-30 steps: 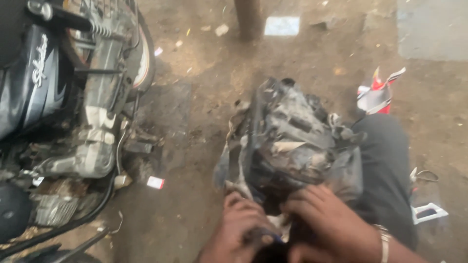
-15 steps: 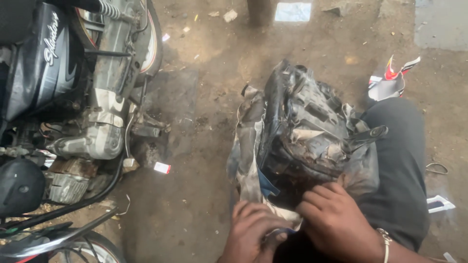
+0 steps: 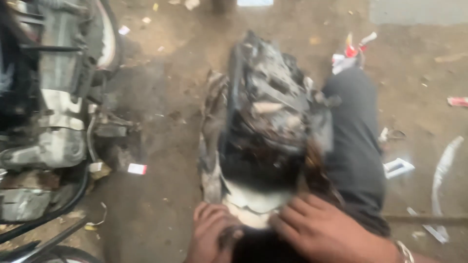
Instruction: Remove old seat cover from the frame and prepare for reupholstering.
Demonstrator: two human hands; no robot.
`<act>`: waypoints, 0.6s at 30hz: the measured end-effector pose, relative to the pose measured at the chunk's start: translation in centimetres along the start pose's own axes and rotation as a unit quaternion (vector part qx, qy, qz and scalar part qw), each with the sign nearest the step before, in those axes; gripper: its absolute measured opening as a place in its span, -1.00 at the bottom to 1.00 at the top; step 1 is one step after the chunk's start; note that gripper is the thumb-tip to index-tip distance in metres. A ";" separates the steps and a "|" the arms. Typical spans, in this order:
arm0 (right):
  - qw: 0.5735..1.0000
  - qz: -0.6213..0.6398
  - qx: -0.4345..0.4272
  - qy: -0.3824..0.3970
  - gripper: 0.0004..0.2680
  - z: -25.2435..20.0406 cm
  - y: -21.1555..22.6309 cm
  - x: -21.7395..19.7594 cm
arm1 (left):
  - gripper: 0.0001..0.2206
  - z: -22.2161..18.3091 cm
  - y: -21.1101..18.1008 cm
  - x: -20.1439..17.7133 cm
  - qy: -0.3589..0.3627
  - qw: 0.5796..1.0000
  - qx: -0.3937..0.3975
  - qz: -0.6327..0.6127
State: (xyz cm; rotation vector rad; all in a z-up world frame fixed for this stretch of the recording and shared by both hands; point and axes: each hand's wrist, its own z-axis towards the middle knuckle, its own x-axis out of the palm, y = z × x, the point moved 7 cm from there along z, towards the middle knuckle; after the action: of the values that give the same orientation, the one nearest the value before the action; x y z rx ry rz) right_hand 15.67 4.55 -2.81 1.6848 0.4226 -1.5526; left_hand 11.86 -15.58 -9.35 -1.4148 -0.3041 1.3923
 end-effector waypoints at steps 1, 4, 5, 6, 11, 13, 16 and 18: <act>1.000 -0.007 0.006 -0.002 -0.75 0.5 -0.9 -0.9 | -0.74 -0.1 0.6 0.1 0.002 1.000 0.008 -0.003; 0.989 -0.072 -0.037 -0.124 -0.62 1.7 -2.7 -4.8 | -0.76 -0.6 1.0 0.0 -0.020 0.997 0.062 0.048; 0.988 -0.080 -0.038 -0.123 -0.58 2.5 -3.5 -5.1 | -0.78 -0.9 1.4 0.4 -0.016 0.998 0.048 0.037; 0.988 -0.088 -0.040 -0.122 -0.54 3.4 -4.4 -5.4 | -0.80 -1.2 1.9 0.6 -0.012 0.999 0.033 0.027; 0.999 -0.017 0.046 -0.023 -0.42 6.8 -7.8 -4.0 | -0.83 -1.7 1.2 2.7 -0.005 0.995 0.096 0.033; 0.997 -0.004 0.077 -0.011 -0.39 8.2 -8.5 -4.0 | -0.83 -2.1 1.8 3.8 -0.007 0.994 0.097 0.043; 0.989 -0.048 0.103 0.099 -0.53 9.7 -8.6 -3.4 | -0.81 -2.7 1.9 5.3 0.018 0.986 0.138 0.094; 0.987 -0.085 0.038 0.130 -0.80 9.5 -8.1 -2.2 | -0.83 -3.2 2.1 5.9 0.060 0.977 0.156 0.129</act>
State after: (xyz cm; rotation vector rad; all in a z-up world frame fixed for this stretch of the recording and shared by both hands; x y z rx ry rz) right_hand 3.04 3.40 -2.71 1.9626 0.6644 -1.4879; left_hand 15.14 -13.34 -15.16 -1.2993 0.1778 1.4814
